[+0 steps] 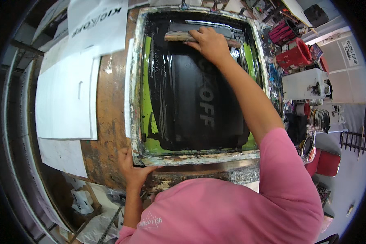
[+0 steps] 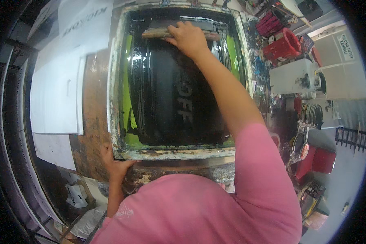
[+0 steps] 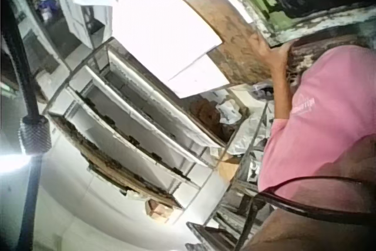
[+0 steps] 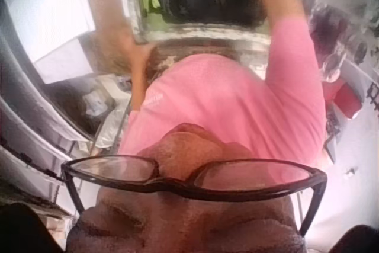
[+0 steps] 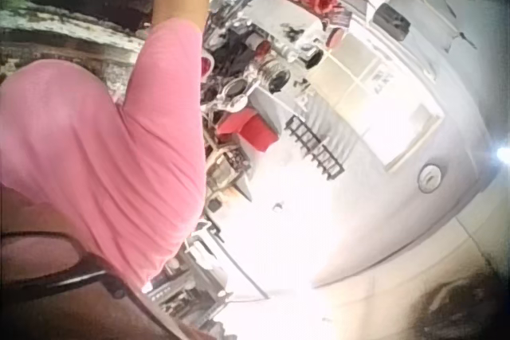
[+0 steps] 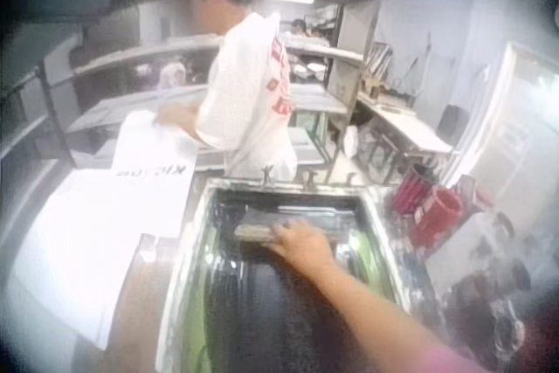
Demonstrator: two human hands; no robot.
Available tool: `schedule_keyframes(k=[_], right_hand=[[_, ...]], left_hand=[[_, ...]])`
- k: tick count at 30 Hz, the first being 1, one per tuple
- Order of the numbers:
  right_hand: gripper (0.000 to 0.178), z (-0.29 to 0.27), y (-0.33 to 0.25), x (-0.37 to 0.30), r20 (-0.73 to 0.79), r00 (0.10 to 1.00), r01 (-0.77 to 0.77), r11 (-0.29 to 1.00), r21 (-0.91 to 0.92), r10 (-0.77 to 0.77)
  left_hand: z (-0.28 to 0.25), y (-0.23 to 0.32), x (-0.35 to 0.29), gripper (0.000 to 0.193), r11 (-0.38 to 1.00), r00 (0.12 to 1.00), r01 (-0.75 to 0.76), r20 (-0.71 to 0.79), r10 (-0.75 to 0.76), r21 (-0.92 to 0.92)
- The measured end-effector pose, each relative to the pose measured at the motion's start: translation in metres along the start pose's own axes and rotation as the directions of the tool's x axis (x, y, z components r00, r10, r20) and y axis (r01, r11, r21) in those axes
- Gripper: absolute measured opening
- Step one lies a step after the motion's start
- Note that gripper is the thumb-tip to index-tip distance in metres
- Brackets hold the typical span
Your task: The person performs screen printing on white plastic bags by placing a bag on the workstation, lowering a screen, and using a squeegee to spread black ink.
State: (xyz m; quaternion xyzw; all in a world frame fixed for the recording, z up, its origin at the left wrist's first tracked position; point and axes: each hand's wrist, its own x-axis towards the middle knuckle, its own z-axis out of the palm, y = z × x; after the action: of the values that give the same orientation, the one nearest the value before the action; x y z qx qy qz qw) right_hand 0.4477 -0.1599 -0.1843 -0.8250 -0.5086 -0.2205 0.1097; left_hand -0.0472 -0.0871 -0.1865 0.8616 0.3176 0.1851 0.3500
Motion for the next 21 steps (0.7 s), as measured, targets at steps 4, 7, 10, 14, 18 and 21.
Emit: schedule_keyframes(k=[4,7,10,14,18,21], right_hand=[[0.045,-0.047,-0.046,-0.061,0.073,0.997,-0.018,0.996,0.082,0.012],[0.05,-0.086,-0.081,-0.114,0.136,0.99,-0.041,0.99,0.133,0.023],[0.054,-0.121,-0.112,-0.16,0.172,0.985,-0.059,0.983,0.172,0.029],[0.056,-0.171,-0.149,-0.208,0.286,0.958,-0.101,0.97,0.221,0.035],[0.051,-0.197,-0.16,-0.218,0.411,0.911,-0.144,0.962,0.233,0.037],[0.043,-0.204,-0.157,-0.21,0.461,0.885,-0.176,0.96,0.217,0.058]], left_hand=[[-0.003,0.003,0.001,0.091,0.993,0.999,-0.05,0.007,0.05,0.107],[-0.003,0.011,0.002,0.092,0.994,0.998,-0.065,-0.018,0.066,0.087],[-0.005,0.018,0.002,0.083,0.994,0.999,-0.033,-0.007,0.034,0.106],[-0.007,0.022,0.002,0.076,0.994,0.999,-0.047,-0.018,0.049,0.095],[-0.006,0.02,-0.001,0.074,0.997,0.998,-0.049,-0.034,0.051,0.059],[-0.005,0.018,-0.002,0.075,0.998,0.998,-0.051,-0.04,0.053,0.049]])
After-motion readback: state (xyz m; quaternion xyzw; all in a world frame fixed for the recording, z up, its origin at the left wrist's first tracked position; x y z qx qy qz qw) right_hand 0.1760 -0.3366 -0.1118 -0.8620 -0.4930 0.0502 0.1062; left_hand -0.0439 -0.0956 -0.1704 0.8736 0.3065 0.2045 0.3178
